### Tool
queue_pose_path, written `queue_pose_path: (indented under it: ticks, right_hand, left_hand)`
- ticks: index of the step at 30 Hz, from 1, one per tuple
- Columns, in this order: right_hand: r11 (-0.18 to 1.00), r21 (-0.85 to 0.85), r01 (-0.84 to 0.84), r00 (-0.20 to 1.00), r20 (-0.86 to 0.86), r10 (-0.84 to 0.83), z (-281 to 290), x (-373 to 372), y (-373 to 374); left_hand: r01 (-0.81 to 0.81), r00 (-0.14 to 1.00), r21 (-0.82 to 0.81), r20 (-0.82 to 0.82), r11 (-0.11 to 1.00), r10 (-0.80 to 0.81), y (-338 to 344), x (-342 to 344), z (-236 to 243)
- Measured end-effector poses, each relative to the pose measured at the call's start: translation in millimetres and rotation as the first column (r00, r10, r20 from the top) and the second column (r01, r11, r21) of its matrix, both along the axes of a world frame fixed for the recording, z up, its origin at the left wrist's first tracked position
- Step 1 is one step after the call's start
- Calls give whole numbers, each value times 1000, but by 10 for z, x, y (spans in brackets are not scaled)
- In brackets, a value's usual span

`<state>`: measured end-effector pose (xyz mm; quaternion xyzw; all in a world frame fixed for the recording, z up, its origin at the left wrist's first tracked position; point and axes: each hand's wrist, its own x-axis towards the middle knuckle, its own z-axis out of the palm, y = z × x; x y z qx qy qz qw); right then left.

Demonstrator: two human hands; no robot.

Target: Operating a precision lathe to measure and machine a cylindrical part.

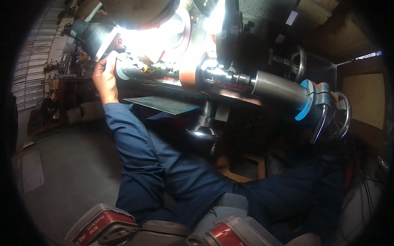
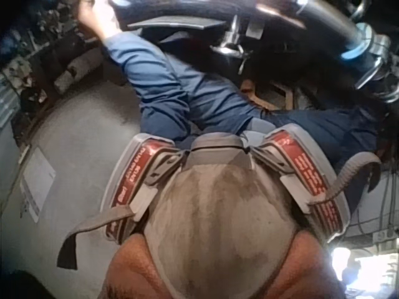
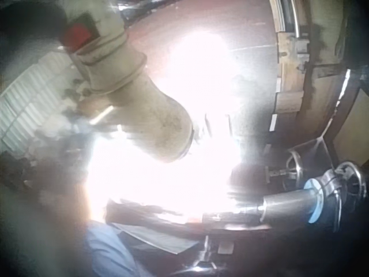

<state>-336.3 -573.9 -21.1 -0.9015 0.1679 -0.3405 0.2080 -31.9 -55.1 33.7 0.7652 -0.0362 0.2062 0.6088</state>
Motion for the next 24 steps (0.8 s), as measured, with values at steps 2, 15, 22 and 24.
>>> queue_pose_path:
  ticks: [2, 15, 22, 24]
  right_hand:
    - [1000, 15, 9, 999, -32, -9, 59, 38, -12]
    - [994, 110, 21, 951, -309, 14, 440, 414, -189]
    - [998, 63, 14, 989, -149, -4, 147, 311, -219]
    - [999, 52, 10, 995, -96, -5, 29, 250, -243]
  left_hand:
    - [3, 1000, -16, -13, 1000, -3, -9, -9, 18]
    - [42, 995, -8, -87, 999, -43, -44, -82, 109]
    - [11, 998, -35, -66, 999, -13, -27, -37, 70]
    - [-3, 996, -53, -85, 999, -1, 0, 2, 32]
